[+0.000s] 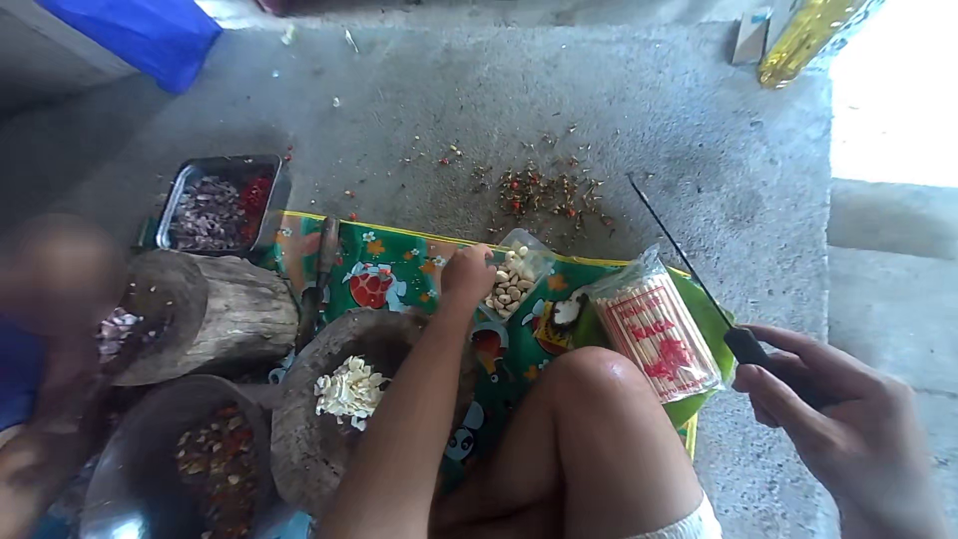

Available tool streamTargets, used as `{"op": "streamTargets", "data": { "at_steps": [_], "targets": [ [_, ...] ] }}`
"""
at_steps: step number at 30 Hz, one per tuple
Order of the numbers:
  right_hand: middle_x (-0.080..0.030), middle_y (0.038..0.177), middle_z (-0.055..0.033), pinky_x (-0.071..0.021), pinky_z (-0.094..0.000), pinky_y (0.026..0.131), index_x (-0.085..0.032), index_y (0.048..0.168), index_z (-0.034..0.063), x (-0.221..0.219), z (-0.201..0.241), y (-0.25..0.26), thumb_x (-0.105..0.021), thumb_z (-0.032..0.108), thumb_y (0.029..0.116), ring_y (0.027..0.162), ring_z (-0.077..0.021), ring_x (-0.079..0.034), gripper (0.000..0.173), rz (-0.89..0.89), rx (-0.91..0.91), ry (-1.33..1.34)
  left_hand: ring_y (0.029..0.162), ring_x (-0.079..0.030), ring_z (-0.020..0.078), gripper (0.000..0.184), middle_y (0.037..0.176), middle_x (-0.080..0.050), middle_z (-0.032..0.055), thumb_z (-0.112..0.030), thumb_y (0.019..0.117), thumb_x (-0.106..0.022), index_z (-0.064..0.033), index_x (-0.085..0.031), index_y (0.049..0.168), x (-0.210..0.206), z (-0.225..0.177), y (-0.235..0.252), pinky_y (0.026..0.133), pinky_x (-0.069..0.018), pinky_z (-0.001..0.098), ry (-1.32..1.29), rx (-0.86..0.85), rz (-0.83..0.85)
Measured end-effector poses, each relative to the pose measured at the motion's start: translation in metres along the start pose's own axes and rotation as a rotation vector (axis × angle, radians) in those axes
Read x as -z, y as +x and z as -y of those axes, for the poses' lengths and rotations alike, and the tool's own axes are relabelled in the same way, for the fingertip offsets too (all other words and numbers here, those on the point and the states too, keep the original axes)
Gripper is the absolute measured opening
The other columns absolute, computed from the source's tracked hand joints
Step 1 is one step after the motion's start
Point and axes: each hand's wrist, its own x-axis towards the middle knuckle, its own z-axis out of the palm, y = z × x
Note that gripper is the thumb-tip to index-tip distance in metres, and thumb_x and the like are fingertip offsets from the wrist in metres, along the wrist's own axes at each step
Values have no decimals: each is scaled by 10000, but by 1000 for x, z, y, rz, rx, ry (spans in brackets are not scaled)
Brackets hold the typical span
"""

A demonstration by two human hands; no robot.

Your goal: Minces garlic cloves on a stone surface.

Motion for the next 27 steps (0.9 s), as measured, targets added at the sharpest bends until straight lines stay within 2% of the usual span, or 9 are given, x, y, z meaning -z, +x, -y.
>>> {"op": "streamTargets", "data": {
  "at_steps": [2, 6, 9, 12, 17, 20, 22, 25, 27],
  "targets": [
    [-688, 772, 79, -486, -157, 470, -664, 1285, 82, 0, -1, 0, -666, 282, 947, 547, 17, -570, 393, 5, 4, -8, 1163, -666, 383, 288, 1234, -701, 177, -141, 994, -635, -106, -705, 1271, -15, -1, 7, 969, -523, 634, 74, -57, 50],
    [-697, 786, 81, -492, -145, 484, -663, 1281, 77, -4, -3, -1, -666, 273, 942, 562, 26, -581, 391, 12, 8, -7, 1218, -637, 376, 423, 1319, -660, 159, -128, 966, -652, -179, -652, 1386, -40, -15, 12, 959, -536, 604, 243, -32, 96],
    [-696, 776, 77, -483, -146, 478, -663, 1284, 84, -8, -7, -1, -665, 280, 944, 555, 26, -574, 392, 25, -1, -14, 1187, -644, 391, 308, 1236, -682, 190, -99, 968, -658, -83, -674, 1275, -47, -21, 9, 968, -524, 587, 301, 7, 79],
    [-692, 769, 82, -475, -145, 472, -670, 1276, 91, -12, -8, -2, -667, 290, 948, 548, 29, -565, 383, 39, -8, -1, 1111, -678, 400, 183, 1143, -706, 211, -110, 985, -637, -12, -711, 1121, -50, -14, 8, 912, -554, 580, 310, 13, 82],
    [-691, 762, 86, -476, -145, 470, -672, 1275, 88, -17, 1, -3, -667, 286, 946, 543, 31, -563, 384, 52, -6, 1, 1159, -658, 380, 224, 1216, -687, 187, -92, 1011, -582, -38, -719, 1178, -49, -9, 1, 940, -544, 572, 369, -23, 113],
    [-693, 765, 79, -482, -146, 475, -668, 1279, 77, -18, 8, -4, -664, 270, 947, 551, 23, -571, 384, 60, 26, 28, 1113, -680, 382, 193, 1162, -709, 189, -133, 1010, -606, -42, -736, 1121, -34, -15, -8, 913, -552, 592, 231, -46, 28],
    [-687, 761, 73, -485, -158, 466, -666, 1285, 99, -20, 14, -6, -663, 269, 955, 540, 2, -569, 371, 92, 10, 96, 1096, -685, 375, 211, 1154, -714, 193, -160, 1017, -619, -47, -741, 1148, -11, -18, -33, 938, -544, 596, 34, -85, -69],
    [-671, 762, 71, -478, -173, 445, -645, 1302, 126, -38, 26, -5, -645, 270, 973, 521, -12, -553, 359, 186, -3, 226, 1011, -703, 339, 282, 1133, -715, 180, -194, 1018, -653, -58, -722, 1255, 28, 4, -106, 914, -567, 559, -135, -153, -344],
    [-668, 776, 76, -470, -171, 444, -628, 1296, 122, -61, 36, -7, -644, 276, 967, 526, -2, -543, 363, 270, 25, 281, 1024, -706, 358, 308, 1163, -712, 194, -205, 1028, -646, -65, -703, 1296, 44, 41, -172, 903, -562, 585, -103, -49, -480]
  ]
}}
